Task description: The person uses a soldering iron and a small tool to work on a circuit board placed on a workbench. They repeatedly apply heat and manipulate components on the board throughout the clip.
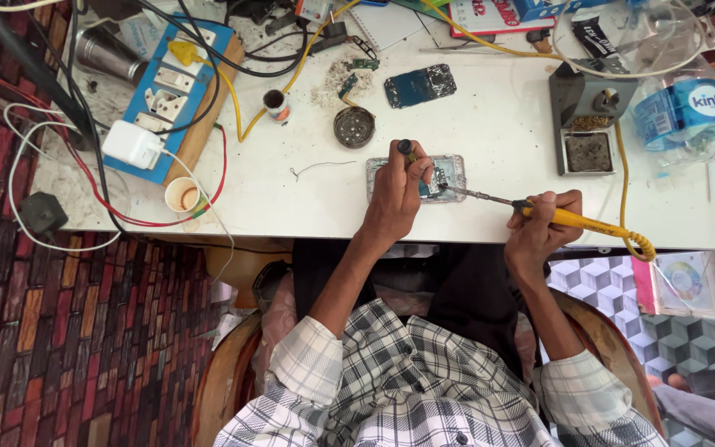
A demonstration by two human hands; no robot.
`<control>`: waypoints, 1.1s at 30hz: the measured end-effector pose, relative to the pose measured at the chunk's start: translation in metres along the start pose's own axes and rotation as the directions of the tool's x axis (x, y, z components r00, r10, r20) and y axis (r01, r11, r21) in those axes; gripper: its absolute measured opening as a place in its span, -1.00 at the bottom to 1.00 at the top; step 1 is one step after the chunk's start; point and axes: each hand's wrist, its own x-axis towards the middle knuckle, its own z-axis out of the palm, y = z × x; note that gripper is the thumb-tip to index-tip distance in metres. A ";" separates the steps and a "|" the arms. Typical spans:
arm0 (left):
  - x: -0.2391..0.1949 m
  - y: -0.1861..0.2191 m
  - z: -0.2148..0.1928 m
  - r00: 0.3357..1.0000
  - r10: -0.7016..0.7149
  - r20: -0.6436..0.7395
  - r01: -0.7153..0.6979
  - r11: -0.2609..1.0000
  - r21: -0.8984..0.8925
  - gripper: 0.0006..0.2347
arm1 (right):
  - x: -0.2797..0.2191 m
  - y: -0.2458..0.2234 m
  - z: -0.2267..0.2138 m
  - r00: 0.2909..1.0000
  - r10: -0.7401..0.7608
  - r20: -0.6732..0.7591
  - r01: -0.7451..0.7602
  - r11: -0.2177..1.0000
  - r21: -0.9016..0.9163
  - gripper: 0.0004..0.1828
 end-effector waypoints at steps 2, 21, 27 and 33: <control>0.001 -0.001 0.001 1.000 -0.006 -0.008 0.006 1.000 -0.017 -0.84 | 0.000 0.001 -0.002 1.000 -0.002 -0.006 0.002 1.000 0.007 -0.73; 0.001 0.005 0.000 0.999 -0.049 -0.009 0.049 0.999 0.006 -0.83 | 0.002 -0.009 0.010 0.996 0.059 -0.059 -0.062 0.997 -0.046 -0.71; 0.001 0.002 0.001 0.998 -0.064 -0.006 0.064 0.998 0.014 -0.81 | 0.004 -0.009 0.012 0.994 0.057 -0.088 -0.059 0.998 -0.013 -0.70; 0.001 0.002 0.001 1.000 -0.003 0.004 0.003 1.000 -0.001 -0.79 | 0.004 -0.010 0.012 0.993 0.090 -0.071 -0.091 0.996 -0.018 -0.70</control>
